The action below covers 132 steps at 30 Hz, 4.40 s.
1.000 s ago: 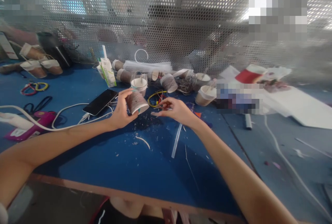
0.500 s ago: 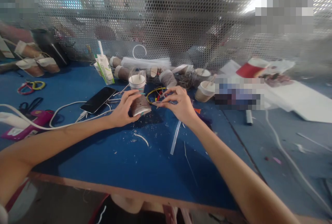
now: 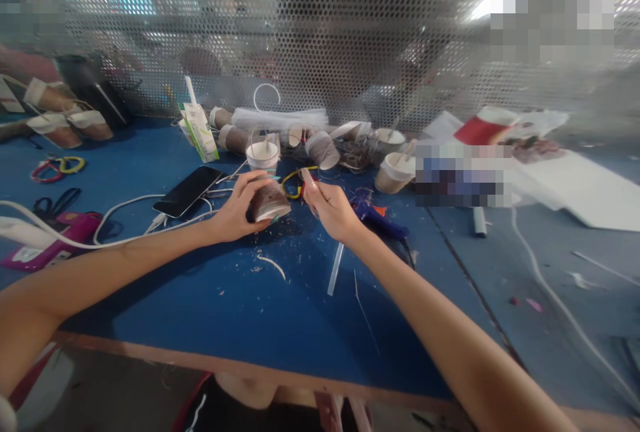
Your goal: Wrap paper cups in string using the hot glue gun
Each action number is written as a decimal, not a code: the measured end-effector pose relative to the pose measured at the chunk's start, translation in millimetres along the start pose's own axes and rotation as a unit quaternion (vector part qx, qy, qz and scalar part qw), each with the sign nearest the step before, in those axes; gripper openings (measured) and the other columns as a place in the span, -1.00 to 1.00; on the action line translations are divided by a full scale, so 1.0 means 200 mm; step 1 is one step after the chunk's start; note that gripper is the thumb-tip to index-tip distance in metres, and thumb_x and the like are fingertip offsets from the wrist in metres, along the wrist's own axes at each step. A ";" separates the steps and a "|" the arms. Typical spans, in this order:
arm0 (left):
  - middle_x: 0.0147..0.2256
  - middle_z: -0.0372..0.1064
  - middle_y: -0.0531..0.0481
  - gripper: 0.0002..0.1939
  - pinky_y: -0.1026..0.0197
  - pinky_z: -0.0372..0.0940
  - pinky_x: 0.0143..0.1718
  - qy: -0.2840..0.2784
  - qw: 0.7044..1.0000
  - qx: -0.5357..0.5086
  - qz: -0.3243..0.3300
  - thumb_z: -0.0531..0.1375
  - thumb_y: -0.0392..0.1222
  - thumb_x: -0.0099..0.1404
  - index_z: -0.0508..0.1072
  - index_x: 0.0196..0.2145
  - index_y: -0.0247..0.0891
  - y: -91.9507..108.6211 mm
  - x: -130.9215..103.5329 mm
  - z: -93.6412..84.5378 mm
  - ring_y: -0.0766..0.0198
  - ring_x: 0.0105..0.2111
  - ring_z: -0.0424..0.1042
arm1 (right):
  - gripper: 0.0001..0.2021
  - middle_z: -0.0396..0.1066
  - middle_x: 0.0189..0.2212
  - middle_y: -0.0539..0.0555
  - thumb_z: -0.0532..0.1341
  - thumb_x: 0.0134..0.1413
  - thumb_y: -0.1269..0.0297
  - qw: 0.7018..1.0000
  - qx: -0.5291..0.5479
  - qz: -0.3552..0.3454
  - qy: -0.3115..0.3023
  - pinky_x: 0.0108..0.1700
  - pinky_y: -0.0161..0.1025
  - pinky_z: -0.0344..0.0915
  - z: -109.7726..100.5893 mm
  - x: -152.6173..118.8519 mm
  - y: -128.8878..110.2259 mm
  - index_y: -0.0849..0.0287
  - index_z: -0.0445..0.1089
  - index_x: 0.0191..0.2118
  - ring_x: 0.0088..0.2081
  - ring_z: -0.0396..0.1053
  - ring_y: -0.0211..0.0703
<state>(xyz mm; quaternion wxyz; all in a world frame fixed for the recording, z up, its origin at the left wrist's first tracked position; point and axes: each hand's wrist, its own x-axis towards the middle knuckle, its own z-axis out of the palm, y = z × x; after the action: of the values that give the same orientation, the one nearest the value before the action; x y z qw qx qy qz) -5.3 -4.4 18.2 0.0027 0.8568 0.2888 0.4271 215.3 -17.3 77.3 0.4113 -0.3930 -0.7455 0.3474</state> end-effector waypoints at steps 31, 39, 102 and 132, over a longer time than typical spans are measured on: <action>0.22 -0.06 -0.23 -0.46 -0.24 -0.02 0.33 -0.065 0.981 -0.182 -0.003 -0.17 0.13 0.46 0.05 0.27 -0.14 -0.01 0.00 -0.07 -0.07 0.29 -0.01 | -0.36 0.01 -0.74 -0.10 0.05 0.11 -0.33 0.999 0.000 0.035 0.015 -0.54 -0.27 -0.07 0.03 -0.02 -0.04 0.12 0.06 -0.70 -0.64 -0.07 -0.37; 0.22 -0.03 -0.22 -0.46 -0.23 -0.02 0.33 -0.058 0.981 -0.184 -0.007 -0.19 0.14 0.46 0.08 0.26 -0.13 -0.01 0.01 -0.07 -0.04 0.29 -0.01 | -0.38 -0.06 -0.65 -0.05 -0.35 0.24 -0.26 0.999 0.017 -0.006 -0.049 -0.54 -0.20 -0.15 -0.01 -0.01 -0.06 0.09 -0.01 -0.61 -0.59 -0.13 -0.28; 0.23 -0.06 -0.19 -0.40 -0.27 -0.04 0.32 -0.064 0.973 -0.220 0.014 -0.06 0.21 0.39 0.03 0.28 -0.04 -0.04 0.01 -0.05 -0.09 0.29 -0.03 | -0.48 0.05 -0.65 -0.18 0.02 0.30 0.28 0.994 -0.030 -0.004 -0.107 -0.56 -0.23 -0.04 0.13 -0.08 -0.09 0.16 -0.08 0.32 -0.65 -0.01 -0.28; 0.24 -0.06 -0.22 -0.31 -0.31 -0.03 0.30 -0.063 0.973 -0.216 0.044 0.02 0.24 0.32 0.01 0.30 -0.06 -0.04 0.02 -0.05 -0.13 0.29 -0.03 | -0.52 0.13 -0.65 -0.18 -0.04 0.33 0.30 0.992 -0.104 -0.030 -0.072 -0.49 -0.21 0.10 0.14 -0.07 -0.06 0.35 -0.07 0.29 -0.63 0.05 -0.28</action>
<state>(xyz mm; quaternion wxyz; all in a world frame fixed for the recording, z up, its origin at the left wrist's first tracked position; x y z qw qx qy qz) -15.0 2.4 24.4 0.1872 0.8731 0.1510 0.4241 191.0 -40.9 71.3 0.3237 -0.3853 -0.8165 0.2829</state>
